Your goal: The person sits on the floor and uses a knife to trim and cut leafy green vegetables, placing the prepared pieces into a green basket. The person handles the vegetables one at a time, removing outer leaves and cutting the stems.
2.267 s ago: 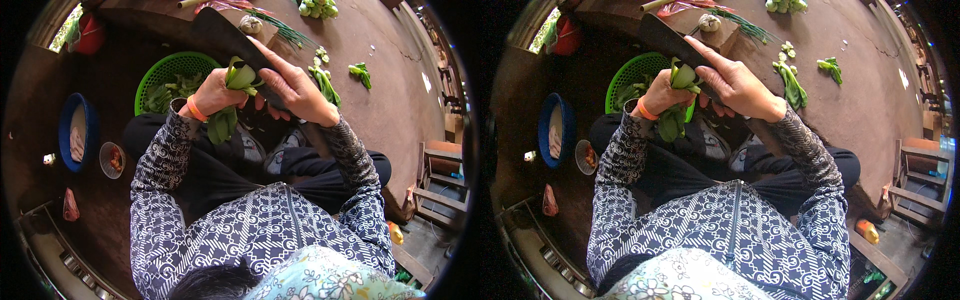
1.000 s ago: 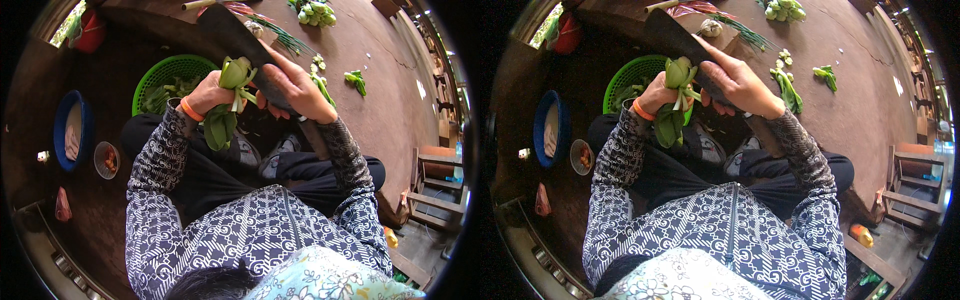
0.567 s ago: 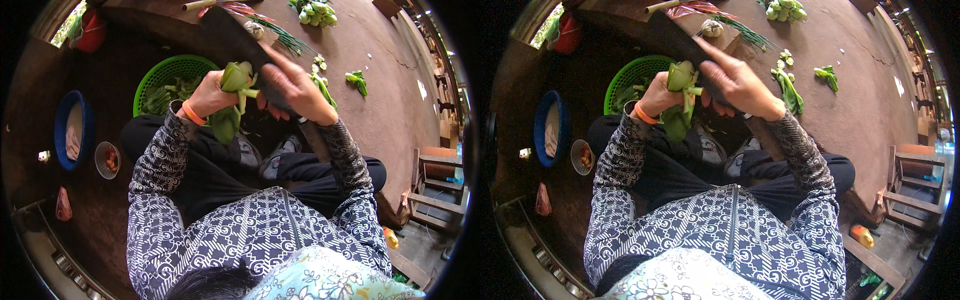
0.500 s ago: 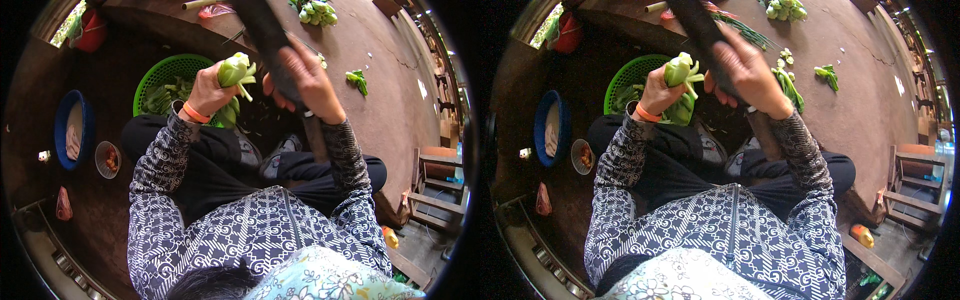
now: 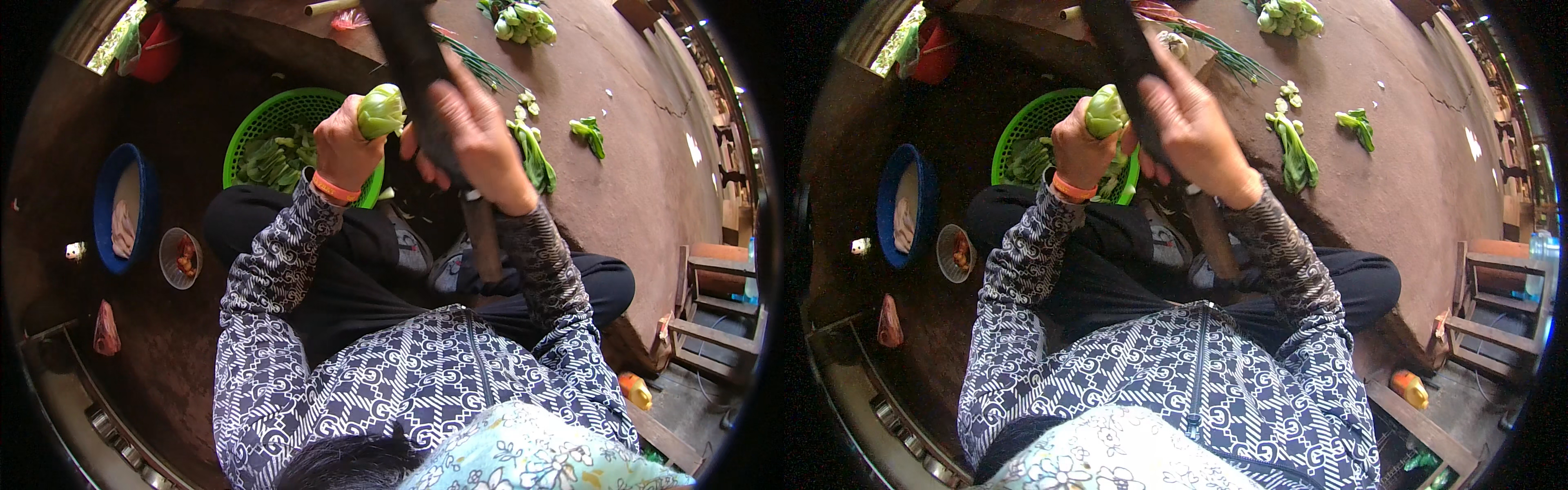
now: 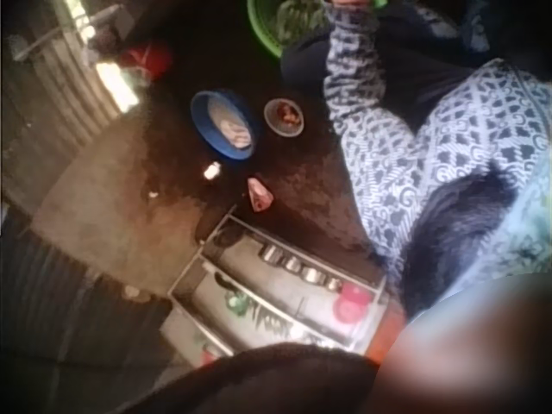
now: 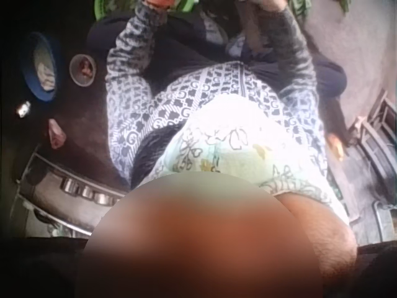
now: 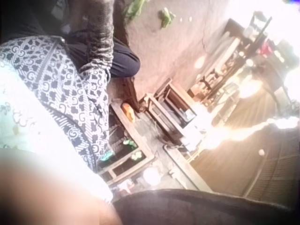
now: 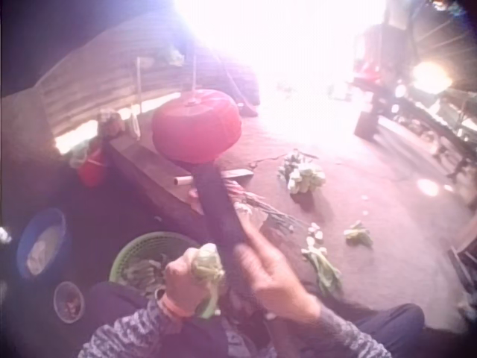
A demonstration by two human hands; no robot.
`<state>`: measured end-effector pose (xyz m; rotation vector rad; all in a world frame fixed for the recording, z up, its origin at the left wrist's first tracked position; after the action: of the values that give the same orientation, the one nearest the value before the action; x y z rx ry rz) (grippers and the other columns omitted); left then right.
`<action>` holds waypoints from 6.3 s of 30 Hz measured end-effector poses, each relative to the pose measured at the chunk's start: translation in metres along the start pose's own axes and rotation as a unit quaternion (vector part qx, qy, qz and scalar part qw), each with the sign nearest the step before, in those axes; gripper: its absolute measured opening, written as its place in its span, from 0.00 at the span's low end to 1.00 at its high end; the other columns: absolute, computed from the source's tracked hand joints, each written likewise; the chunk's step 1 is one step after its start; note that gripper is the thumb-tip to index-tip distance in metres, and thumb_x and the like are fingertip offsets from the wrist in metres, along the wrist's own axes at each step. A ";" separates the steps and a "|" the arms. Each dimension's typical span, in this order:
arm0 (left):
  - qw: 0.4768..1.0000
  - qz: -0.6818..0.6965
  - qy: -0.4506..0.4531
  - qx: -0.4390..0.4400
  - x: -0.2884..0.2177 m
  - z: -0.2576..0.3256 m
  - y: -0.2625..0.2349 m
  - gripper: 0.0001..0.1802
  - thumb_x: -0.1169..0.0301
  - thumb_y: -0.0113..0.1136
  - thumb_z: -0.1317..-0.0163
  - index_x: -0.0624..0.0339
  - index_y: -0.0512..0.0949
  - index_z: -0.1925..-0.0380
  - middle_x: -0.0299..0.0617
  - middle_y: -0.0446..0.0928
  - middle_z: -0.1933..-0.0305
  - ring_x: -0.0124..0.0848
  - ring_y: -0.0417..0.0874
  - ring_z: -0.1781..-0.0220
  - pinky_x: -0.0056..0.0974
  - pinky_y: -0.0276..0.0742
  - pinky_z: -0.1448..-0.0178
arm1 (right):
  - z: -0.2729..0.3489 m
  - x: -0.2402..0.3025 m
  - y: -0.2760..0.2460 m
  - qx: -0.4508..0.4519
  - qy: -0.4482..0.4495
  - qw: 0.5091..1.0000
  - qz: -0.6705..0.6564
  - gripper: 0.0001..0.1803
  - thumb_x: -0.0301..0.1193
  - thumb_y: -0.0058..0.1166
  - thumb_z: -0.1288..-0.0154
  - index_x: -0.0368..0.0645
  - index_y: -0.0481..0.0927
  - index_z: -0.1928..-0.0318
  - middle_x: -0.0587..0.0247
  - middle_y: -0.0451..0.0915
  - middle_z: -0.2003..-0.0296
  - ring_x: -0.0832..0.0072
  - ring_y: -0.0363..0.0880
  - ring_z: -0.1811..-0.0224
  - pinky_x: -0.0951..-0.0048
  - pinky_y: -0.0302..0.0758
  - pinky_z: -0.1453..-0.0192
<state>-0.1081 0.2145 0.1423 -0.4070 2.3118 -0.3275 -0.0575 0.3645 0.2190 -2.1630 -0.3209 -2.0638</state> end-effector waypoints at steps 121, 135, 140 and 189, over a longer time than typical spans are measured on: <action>0.837 -0.439 -0.134 0.298 0.133 -0.020 -0.066 0.36 0.47 0.78 0.56 0.48 0.81 0.47 0.46 0.84 0.48 0.44 0.84 0.46 0.47 0.80 0.44 | -0.010 -0.076 -0.093 0.028 0.265 0.953 0.146 0.32 0.65 0.42 0.29 0.65 0.76 0.35 0.78 0.63 0.76 0.88 0.56 0.80 0.83 0.55 0.79; 0.714 -0.351 -0.063 0.603 0.231 0.121 0.078 0.39 0.59 0.71 0.41 0.35 0.67 0.30 0.45 0.50 0.19 0.53 0.57 0.22 0.58 0.67 0.27 | 0.107 -0.004 -0.171 -0.155 0.199 0.962 0.103 0.45 0.70 0.42 0.33 0.45 0.75 0.35 0.78 0.65 0.82 0.92 0.60 0.89 0.92 0.58 0.85; 0.554 -0.364 -0.090 0.743 0.218 0.113 0.033 0.24 0.57 0.68 0.40 0.46 0.80 0.43 0.48 0.66 0.28 0.52 0.68 0.29 0.54 0.76 0.33 | 0.122 0.001 -0.160 -0.213 0.216 0.949 0.082 0.43 0.68 0.43 0.32 0.47 0.72 0.32 0.78 0.63 0.81 0.94 0.59 0.87 0.91 0.57 0.85; 0.941 -0.142 0.036 0.305 0.028 -0.104 -0.056 0.11 0.71 0.61 0.34 0.62 0.84 0.55 0.47 0.87 0.61 0.38 0.89 0.61 0.34 0.81 0.57 | 0.085 0.008 -0.337 -0.374 0.010 0.846 0.379 0.21 0.37 0.63 0.40 0.40 0.78 0.49 0.60 0.81 0.66 0.70 0.80 0.66 0.67 0.76 0.59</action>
<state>-0.1906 0.1640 0.2153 -0.4100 2.0759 -1.1784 -0.0570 0.7118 0.2062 -2.0295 1.3361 -1.8307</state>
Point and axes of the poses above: each hand's wrist, its own z-axis away from the middle knuckle, its own y-axis out of the palm, x = y × z, the point moved 5 cm from there along -z, towards the middle knuckle
